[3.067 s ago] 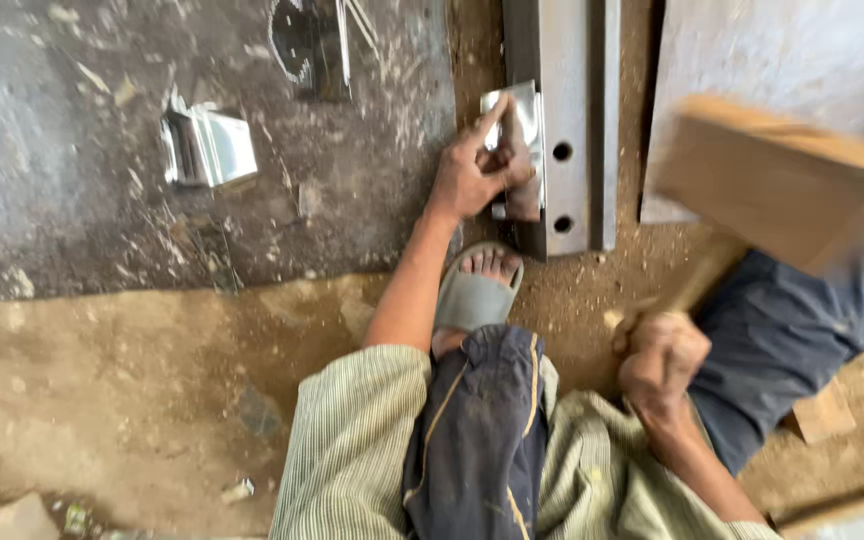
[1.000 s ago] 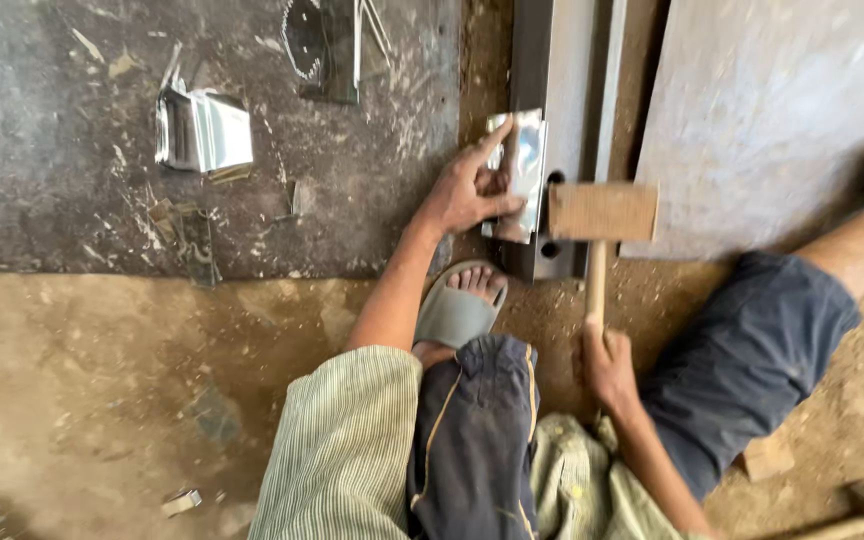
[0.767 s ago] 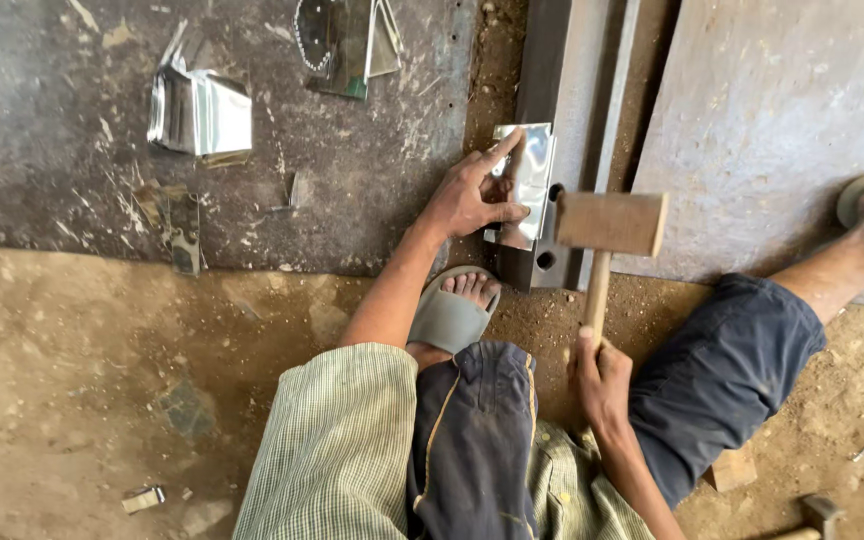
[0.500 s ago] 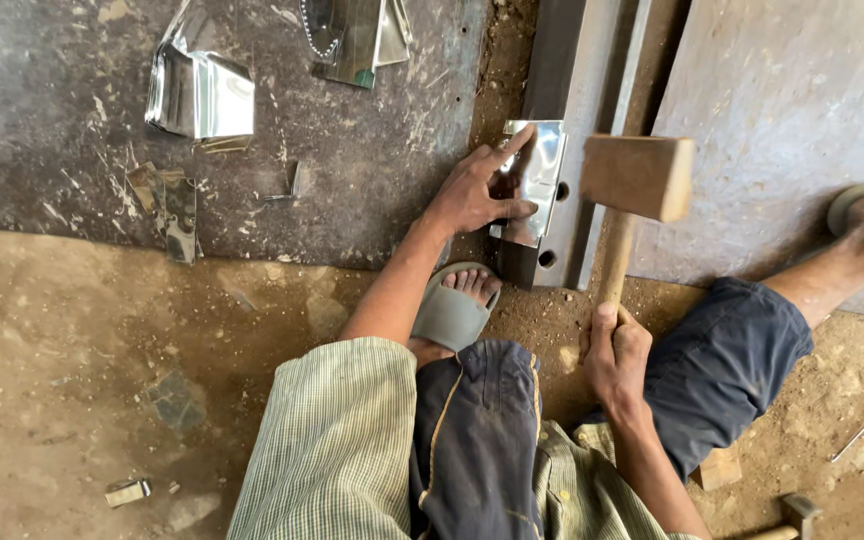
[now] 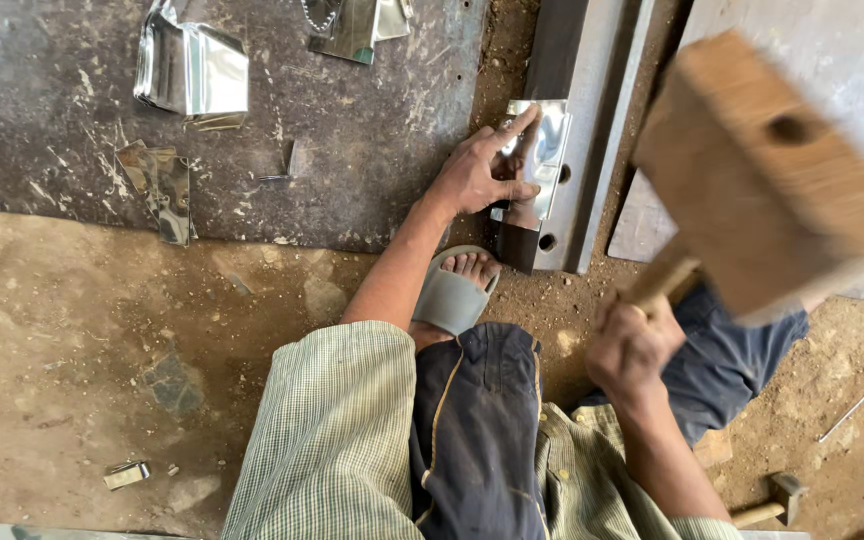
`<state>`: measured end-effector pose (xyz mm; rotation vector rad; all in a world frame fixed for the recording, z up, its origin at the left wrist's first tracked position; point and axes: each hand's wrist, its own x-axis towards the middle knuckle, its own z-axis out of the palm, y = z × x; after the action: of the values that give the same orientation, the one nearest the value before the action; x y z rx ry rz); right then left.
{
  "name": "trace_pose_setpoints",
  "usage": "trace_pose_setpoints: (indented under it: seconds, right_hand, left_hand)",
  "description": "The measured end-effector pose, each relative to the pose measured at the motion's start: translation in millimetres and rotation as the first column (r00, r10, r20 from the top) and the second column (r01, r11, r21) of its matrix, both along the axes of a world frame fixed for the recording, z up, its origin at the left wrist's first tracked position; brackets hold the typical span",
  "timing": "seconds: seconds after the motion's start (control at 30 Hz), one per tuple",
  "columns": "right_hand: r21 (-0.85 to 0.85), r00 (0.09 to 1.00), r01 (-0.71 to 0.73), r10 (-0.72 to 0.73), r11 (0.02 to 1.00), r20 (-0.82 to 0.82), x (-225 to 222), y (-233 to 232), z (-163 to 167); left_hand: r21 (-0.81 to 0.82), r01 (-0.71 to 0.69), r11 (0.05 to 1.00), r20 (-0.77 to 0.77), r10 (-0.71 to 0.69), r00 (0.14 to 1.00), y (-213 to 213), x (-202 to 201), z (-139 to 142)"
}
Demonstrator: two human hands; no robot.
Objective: The person sits on the floor and uses a wooden mallet to repeatedly strike small metal pieces placed on a metal bar. The person adjusts the pieces between strikes and continues hammering them into shape.
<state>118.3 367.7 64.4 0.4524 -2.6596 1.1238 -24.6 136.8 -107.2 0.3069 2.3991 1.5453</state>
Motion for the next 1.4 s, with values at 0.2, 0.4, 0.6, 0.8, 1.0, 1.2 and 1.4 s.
trace_pose_setpoints:
  seconds: [0.2,0.4,0.6,0.8,1.0,1.2,1.4]
  right_hand:
    - [0.100,0.939,0.151,-0.175,0.983,0.296,0.9,11.0,-11.6]
    - [-0.062,0.903,0.208,-0.168,0.976,0.395,35.8,6.8,-11.8]
    - [-0.047,0.879,0.176,-0.135,0.983,0.458,30.0,-4.0,0.7]
    - [-0.266,0.973,0.084,-0.022,0.960,0.228,36.4,-3.4,13.6]
    - [0.177,0.926,0.067,-0.127,0.982,0.355,26.2,4.9,-5.0]
    - [-0.078,0.966,0.175,-0.156,0.981,0.204,57.3,11.9,-23.0]
    - [0.019,0.885,0.214,-0.202,0.977,0.419,65.0,18.1,-42.5]
  left_hand:
    - [0.009,-0.031,0.999,-0.043,0.032,0.999,-3.9,-0.7,7.3]
    - [0.048,0.001,0.999,-0.123,0.005,0.992,1.9,1.5,-3.9]
    - [0.038,-0.029,0.999,-0.084,0.032,0.996,0.2,4.1,-2.3]
    - [0.008,-0.052,0.999,-0.038,0.052,0.998,5.2,4.3,-6.4]
    - [0.067,-0.029,0.997,-0.125,0.038,0.991,-0.6,4.3,-2.4]
    - [0.020,-0.029,0.999,-0.012,0.029,1.000,0.3,7.0,-3.9]
    - [0.004,-0.032,0.999,-0.151,0.032,0.988,4.9,2.3,-6.1]
